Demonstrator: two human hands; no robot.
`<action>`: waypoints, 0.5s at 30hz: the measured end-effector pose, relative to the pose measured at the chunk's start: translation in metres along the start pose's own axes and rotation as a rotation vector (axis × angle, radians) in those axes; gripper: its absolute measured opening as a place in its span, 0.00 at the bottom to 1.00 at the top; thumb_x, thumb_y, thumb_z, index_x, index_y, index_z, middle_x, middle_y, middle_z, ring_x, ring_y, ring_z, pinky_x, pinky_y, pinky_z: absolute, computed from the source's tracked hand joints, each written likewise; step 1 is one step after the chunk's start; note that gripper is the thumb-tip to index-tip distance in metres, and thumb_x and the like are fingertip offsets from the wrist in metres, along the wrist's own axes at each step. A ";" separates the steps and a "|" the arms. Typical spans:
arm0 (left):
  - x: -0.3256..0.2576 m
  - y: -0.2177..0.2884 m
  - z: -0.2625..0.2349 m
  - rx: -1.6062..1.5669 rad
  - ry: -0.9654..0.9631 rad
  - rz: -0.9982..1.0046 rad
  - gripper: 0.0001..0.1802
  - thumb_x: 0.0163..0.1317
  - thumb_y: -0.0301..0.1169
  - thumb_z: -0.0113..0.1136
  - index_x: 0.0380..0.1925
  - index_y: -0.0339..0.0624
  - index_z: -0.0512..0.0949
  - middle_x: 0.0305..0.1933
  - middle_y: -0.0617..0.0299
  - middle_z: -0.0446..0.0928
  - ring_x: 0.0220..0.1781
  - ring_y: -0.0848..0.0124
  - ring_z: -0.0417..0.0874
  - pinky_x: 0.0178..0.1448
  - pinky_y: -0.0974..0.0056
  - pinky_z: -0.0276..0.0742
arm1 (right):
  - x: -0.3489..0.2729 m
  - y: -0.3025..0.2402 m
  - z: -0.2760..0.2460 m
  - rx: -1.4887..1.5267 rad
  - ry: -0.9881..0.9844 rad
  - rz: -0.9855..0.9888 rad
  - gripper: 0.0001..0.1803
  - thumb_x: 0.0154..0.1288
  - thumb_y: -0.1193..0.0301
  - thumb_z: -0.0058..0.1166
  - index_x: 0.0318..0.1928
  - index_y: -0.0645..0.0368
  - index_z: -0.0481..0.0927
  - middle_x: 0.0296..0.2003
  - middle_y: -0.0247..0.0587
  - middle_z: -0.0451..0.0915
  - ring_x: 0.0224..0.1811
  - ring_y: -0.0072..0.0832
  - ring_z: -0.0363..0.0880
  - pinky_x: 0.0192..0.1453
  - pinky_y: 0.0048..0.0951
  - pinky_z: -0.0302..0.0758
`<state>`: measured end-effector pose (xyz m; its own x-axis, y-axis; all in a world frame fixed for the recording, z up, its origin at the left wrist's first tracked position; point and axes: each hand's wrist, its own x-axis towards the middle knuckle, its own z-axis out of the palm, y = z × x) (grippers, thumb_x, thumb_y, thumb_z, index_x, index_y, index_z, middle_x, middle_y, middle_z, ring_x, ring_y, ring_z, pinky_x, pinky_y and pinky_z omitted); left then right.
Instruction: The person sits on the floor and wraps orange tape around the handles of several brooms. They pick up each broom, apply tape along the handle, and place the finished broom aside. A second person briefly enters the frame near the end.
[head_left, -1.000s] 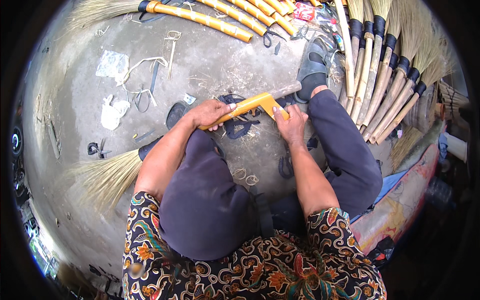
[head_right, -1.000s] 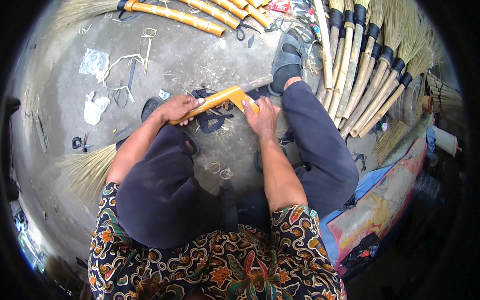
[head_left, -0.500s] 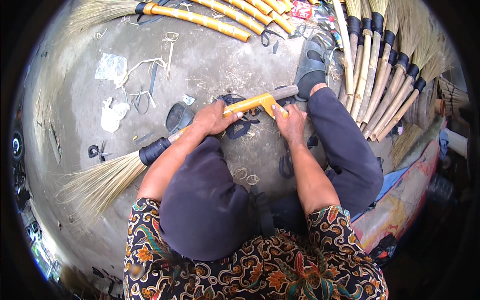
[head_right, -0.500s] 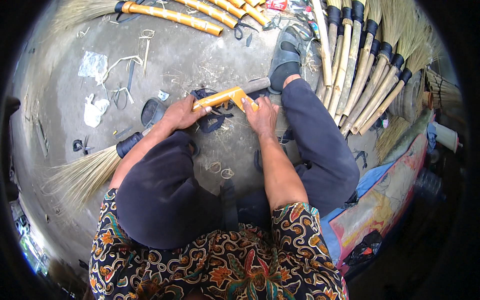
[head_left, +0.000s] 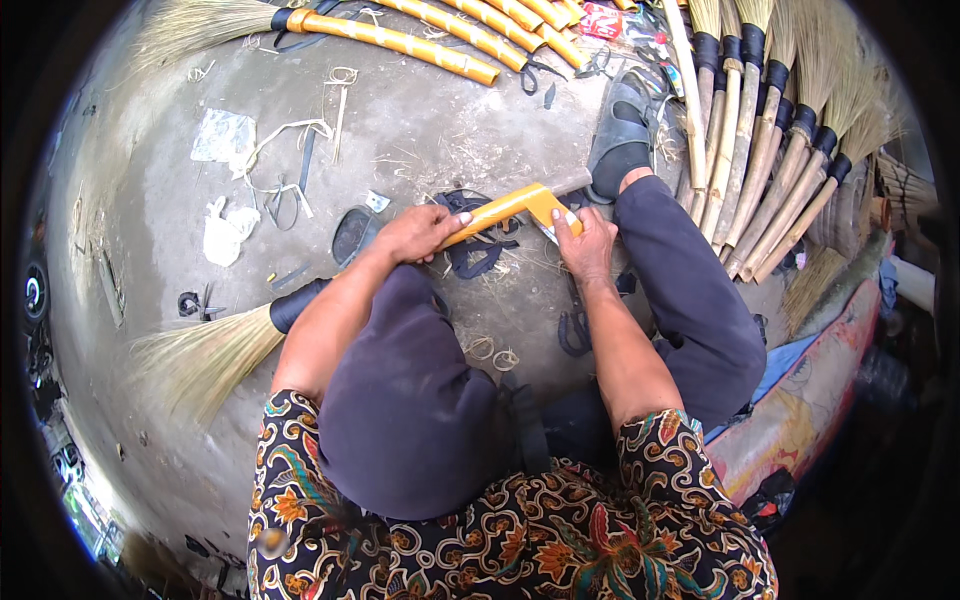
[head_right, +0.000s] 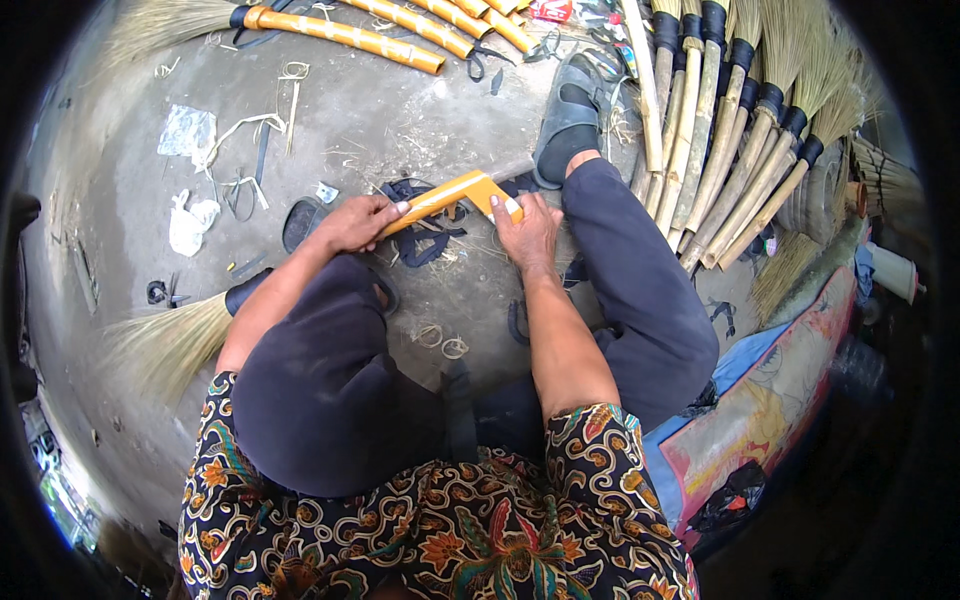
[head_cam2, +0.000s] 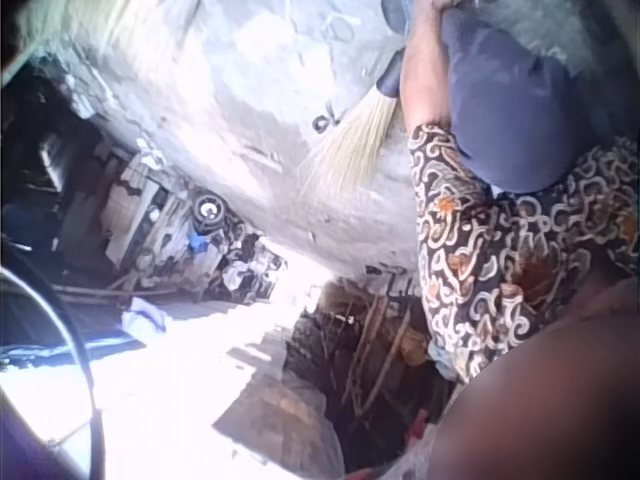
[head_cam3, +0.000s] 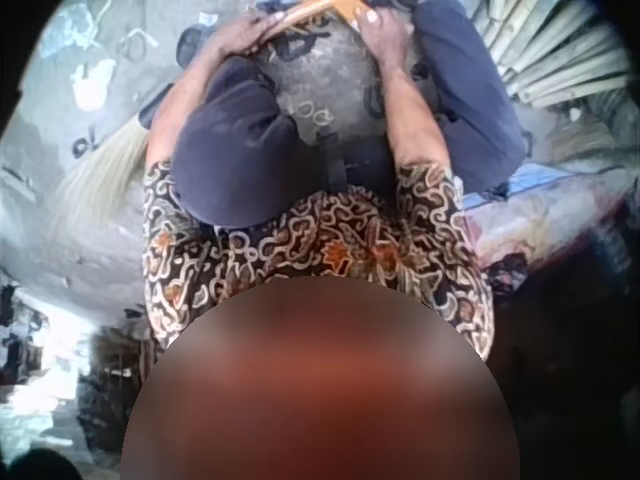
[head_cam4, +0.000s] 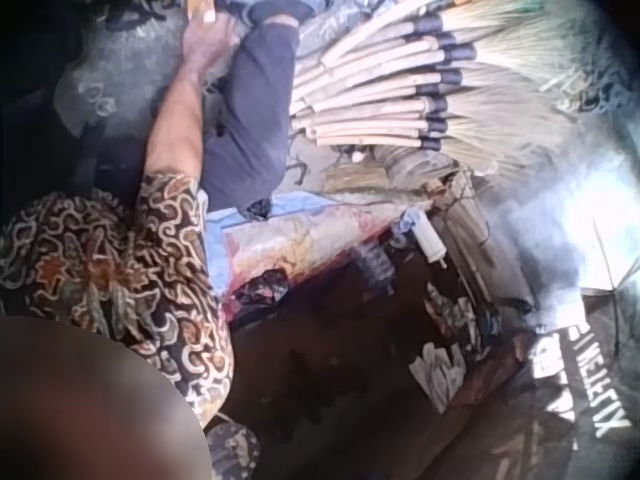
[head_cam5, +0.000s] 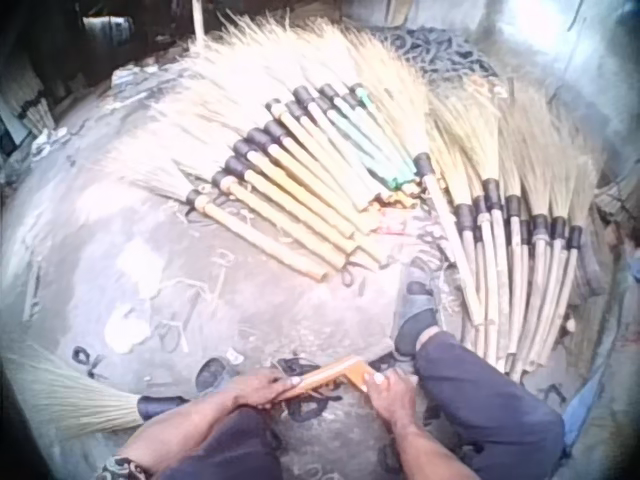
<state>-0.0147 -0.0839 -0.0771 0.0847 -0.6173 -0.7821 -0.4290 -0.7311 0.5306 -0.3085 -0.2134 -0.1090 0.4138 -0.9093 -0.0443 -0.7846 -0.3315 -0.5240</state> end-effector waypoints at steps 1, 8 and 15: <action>-0.002 0.001 0.001 -0.160 -0.117 -0.042 0.41 0.79 0.68 0.48 0.40 0.37 0.85 0.31 0.49 0.87 0.38 0.54 0.90 0.55 0.51 0.84 | 0.000 0.000 0.001 -0.048 -0.003 -0.005 0.28 0.70 0.44 0.68 0.34 0.59 0.82 0.40 0.48 0.83 0.46 0.48 0.79 0.57 0.47 0.68; -0.014 0.009 0.003 0.313 0.239 0.228 0.38 0.77 0.68 0.51 0.46 0.39 0.83 0.49 0.39 0.87 0.56 0.43 0.88 0.61 0.43 0.82 | 0.004 0.001 -0.001 -0.023 -0.014 0.017 0.26 0.72 0.46 0.67 0.35 0.58 0.83 0.39 0.48 0.84 0.44 0.48 0.80 0.56 0.47 0.69; -0.009 0.003 -0.002 0.112 0.115 0.200 0.36 0.80 0.64 0.51 0.39 0.37 0.83 0.39 0.43 0.85 0.49 0.47 0.88 0.54 0.46 0.82 | 0.005 0.003 0.003 -0.125 0.013 0.023 0.24 0.72 0.48 0.68 0.34 0.58 0.82 0.39 0.46 0.83 0.44 0.48 0.80 0.56 0.46 0.69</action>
<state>-0.0154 -0.0812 -0.0683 0.0874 -0.7800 -0.6196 -0.5443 -0.5583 0.6261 -0.3075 -0.2181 -0.1136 0.3899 -0.9198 -0.0433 -0.8453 -0.3388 -0.4130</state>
